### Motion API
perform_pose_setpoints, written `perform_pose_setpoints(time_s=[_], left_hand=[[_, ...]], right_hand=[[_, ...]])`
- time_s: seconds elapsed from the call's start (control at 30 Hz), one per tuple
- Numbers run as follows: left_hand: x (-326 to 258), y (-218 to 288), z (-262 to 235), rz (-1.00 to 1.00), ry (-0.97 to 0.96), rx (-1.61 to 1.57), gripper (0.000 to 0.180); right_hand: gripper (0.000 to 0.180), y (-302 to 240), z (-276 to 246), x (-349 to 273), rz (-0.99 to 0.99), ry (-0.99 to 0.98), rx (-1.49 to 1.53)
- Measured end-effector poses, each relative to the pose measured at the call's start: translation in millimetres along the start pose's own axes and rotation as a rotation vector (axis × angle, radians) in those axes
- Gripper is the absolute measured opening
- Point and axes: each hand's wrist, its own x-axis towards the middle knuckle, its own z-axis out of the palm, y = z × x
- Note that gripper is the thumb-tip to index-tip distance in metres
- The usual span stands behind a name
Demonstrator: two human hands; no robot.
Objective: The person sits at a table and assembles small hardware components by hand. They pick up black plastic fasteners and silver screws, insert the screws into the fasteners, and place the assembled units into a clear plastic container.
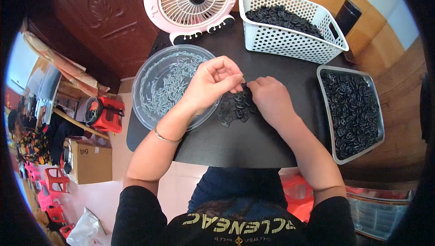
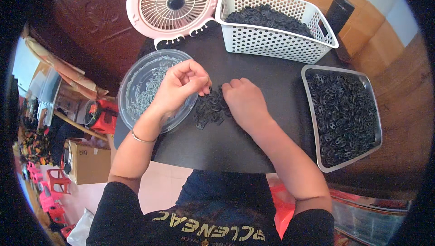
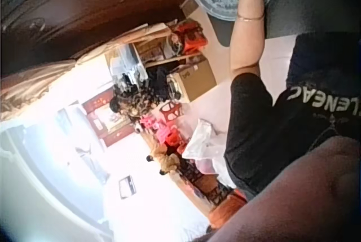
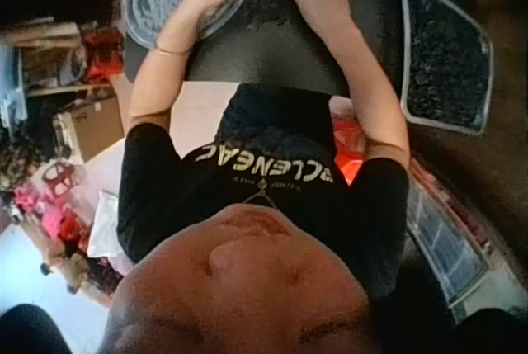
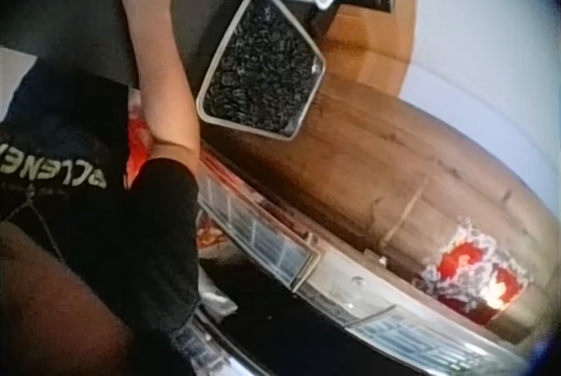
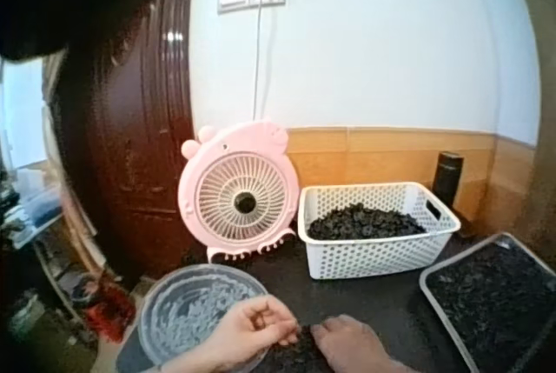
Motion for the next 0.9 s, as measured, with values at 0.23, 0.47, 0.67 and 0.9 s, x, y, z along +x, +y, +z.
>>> perform_pose_setpoints(time_s=[0.23,0.47,0.67,0.9], left_hand=[[1.2,-2.2,-3.0,-0.094,0.032,-0.249,0.005],[0.1,-6.6,0.1,-0.167,0.014,-0.251,0.009],[-0.5,-6.4,3.9,-0.172,0.013,-0.245,0.01],[-0.2,-7.0,6.2,-0.169,0.014,-0.242,0.011]], right_hand=[[0.018,11.8,-4.1,2.7,0.219,0.114,0.563],[0.015,2.1,-13.6,5.6,0.365,0.26,1.31],[0.016,-2.4,-20.4,5.2,0.375,0.268,1.319],[0.016,-3.6,-20.2,5.1,0.376,0.261,1.34]])
